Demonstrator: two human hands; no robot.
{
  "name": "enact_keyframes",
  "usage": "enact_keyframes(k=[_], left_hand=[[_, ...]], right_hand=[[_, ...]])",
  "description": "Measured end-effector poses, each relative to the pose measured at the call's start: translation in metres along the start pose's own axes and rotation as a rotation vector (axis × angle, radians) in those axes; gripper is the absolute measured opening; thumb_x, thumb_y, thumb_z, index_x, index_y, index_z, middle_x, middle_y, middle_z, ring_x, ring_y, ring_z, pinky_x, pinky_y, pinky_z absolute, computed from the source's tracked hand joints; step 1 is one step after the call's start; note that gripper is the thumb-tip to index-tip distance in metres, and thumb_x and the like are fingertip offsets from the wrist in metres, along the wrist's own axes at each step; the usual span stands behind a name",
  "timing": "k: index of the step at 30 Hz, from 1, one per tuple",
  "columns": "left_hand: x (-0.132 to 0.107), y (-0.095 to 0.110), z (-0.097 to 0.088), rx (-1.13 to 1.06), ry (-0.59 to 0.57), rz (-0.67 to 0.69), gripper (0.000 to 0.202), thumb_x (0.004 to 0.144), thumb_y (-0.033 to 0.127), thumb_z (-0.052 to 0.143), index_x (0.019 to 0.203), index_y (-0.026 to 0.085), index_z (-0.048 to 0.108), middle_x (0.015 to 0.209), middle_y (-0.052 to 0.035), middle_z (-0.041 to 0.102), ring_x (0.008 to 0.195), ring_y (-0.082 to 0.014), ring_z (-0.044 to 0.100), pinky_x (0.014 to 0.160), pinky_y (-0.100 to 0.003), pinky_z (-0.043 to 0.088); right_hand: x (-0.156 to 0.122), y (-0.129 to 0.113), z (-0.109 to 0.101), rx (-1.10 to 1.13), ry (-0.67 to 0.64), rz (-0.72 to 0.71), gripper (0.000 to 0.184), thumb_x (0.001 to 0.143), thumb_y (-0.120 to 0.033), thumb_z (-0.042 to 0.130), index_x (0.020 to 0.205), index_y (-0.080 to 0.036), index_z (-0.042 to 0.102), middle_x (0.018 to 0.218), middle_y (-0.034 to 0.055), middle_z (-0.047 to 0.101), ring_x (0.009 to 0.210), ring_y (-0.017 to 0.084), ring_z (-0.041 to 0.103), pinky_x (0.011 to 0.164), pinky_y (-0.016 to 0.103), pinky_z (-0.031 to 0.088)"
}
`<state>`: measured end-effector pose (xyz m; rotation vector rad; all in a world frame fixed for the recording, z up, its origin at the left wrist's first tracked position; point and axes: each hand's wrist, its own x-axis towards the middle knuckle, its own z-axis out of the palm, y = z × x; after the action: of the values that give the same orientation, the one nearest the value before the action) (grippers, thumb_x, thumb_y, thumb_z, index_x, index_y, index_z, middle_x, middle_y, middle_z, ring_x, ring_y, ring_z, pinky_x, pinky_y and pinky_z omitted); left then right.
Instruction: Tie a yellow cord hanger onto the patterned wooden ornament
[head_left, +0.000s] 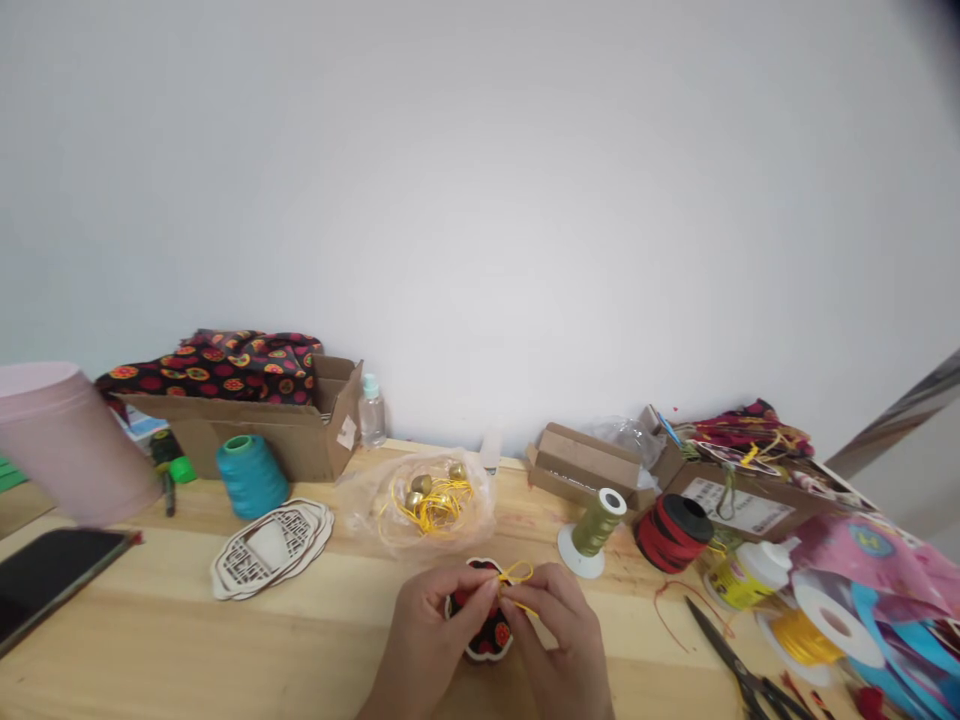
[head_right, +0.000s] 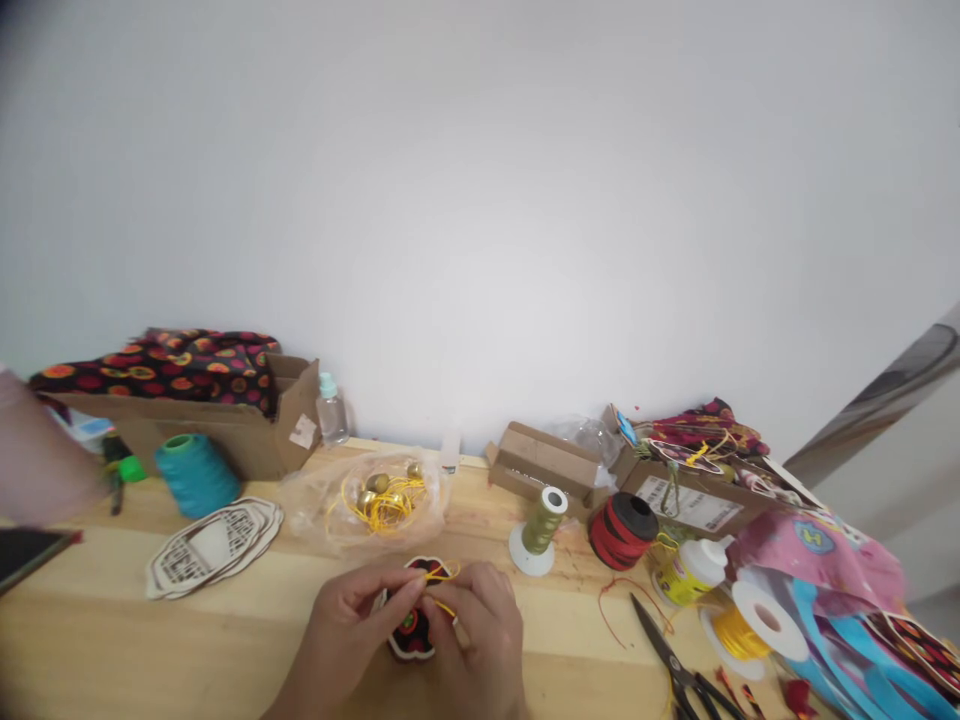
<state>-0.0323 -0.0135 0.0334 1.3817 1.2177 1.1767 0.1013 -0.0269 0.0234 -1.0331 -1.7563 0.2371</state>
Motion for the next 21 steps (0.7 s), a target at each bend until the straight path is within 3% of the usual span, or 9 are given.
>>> enact_keyframes(k=[5, 12, 16, 21], left_hand=[[0.0006, 0.0025, 0.0006, 0.030, -0.040, -0.002, 0.017, 0.068, 0.027, 0.056, 0.062, 0.014, 0.066, 0.061, -0.0022, 0.065, 0.061, -0.0167, 0.056, 0.058, -0.022, 0.044], [-0.0014, 0.0061, 0.0003, 0.071, -0.215, 0.040, 0.018, 0.073, 0.028, 0.052, 0.068, 0.016, 0.065, 0.064, -0.0014, 0.062, 0.062, -0.0135, 0.054, 0.058, -0.019, 0.041], [-0.0016, 0.0015, 0.0027, -0.093, -0.273, -0.079, 0.018, 0.070, 0.030, 0.055, 0.068, 0.014, 0.065, 0.060, -0.0003, 0.060, 0.057, -0.0116, 0.052, 0.054, -0.018, 0.041], [0.0004, -0.0001, 0.0050, -0.245, -0.294, -0.192, 0.018, 0.066, 0.030, 0.060, 0.066, 0.013, 0.065, 0.058, 0.0002, 0.060, 0.055, -0.0097, 0.050, 0.052, -0.017, 0.040]], right_hand=[[0.0000, 0.0012, -0.0040, -0.153, 0.026, -0.142, 0.010, 0.072, -0.011, 0.055, 0.076, -0.019, 0.060, 0.061, 0.0028, 0.053, 0.057, 0.014, 0.049, 0.050, 0.026, 0.038], [0.0015, 0.0011, -0.0072, -0.073, 0.006, -0.050, 0.013, 0.075, -0.010, 0.049, 0.079, -0.020, 0.057, 0.074, 0.0043, 0.054, 0.069, 0.015, 0.051, 0.058, 0.027, 0.042], [0.0038, -0.0003, -0.0071, 0.004, -0.038, 0.014, 0.013, 0.077, -0.009, 0.045, 0.074, -0.019, 0.053, 0.066, 0.0020, 0.055, 0.062, 0.013, 0.052, 0.054, 0.023, 0.043], [0.0067, -0.0045, -0.0082, 0.008, 0.034, -0.012, 0.014, 0.075, -0.008, 0.046, 0.069, -0.018, 0.054, 0.060, 0.0007, 0.055, 0.057, 0.012, 0.050, 0.051, 0.021, 0.042]])
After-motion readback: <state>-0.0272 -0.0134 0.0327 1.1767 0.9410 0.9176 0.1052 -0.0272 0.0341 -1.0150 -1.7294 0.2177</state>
